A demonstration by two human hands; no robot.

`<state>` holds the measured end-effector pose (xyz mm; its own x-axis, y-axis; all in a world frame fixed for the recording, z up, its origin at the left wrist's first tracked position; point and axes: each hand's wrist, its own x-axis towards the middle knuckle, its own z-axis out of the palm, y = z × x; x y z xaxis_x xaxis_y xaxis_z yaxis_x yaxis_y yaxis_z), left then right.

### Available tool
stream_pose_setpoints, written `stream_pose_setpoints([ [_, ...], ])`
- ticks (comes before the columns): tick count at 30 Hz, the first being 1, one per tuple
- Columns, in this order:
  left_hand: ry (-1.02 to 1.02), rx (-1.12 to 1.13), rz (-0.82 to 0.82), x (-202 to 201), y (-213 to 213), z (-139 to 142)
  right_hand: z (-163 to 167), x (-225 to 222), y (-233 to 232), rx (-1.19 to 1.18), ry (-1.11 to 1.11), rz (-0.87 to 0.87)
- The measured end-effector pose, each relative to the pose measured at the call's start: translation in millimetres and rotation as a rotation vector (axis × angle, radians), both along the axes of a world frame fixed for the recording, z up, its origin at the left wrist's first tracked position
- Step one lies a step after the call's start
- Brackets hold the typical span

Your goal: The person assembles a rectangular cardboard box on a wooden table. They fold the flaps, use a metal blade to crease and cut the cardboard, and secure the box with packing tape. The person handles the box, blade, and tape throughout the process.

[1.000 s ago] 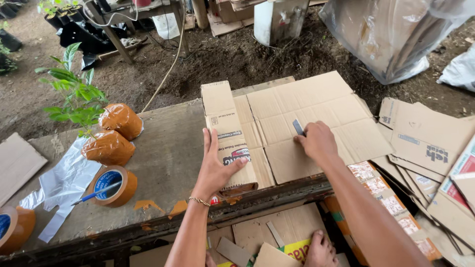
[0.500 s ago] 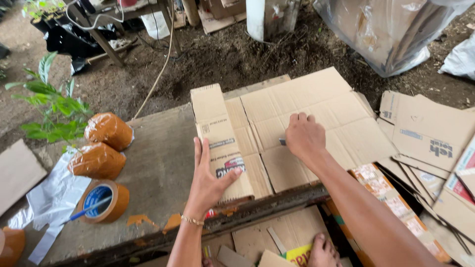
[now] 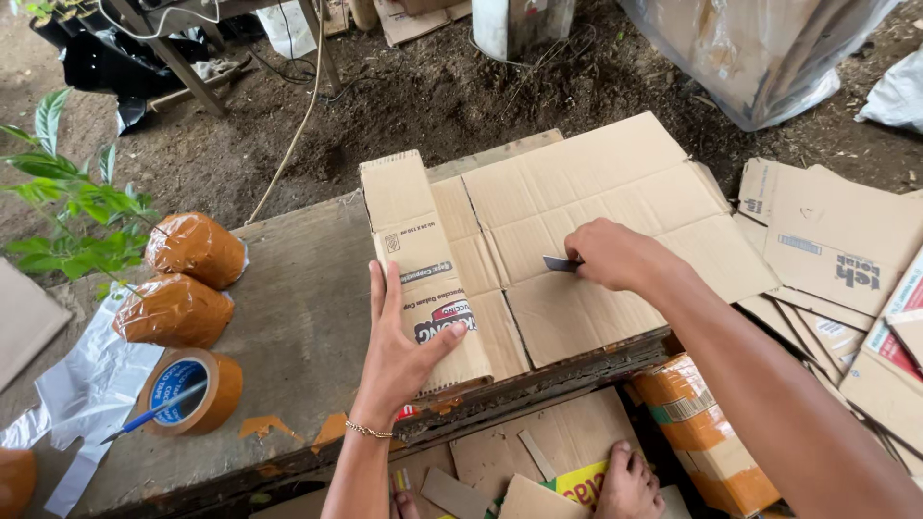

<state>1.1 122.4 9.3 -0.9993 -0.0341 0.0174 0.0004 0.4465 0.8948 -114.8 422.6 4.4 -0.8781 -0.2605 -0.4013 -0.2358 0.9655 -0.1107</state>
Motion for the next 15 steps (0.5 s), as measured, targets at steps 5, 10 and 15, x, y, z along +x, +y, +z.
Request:
stream_pose_setpoints([
  [5, 0.057, -0.034, -0.004, -0.1, 0.1, -2.3, -8.2, 15.6, -4.8, -0.08, 0.449, 0.162],
  [10, 0.052, -0.015, 0.003, 1.1, -0.4, -3.5, -21.0, 6.3, -48.2, -0.475, 0.347, -0.216],
  [15, 0.062, -0.018, 0.006, 1.1, 2.0, -1.9, -55.6, -26.5, -113.1, -0.863, 0.425, -0.336],
])
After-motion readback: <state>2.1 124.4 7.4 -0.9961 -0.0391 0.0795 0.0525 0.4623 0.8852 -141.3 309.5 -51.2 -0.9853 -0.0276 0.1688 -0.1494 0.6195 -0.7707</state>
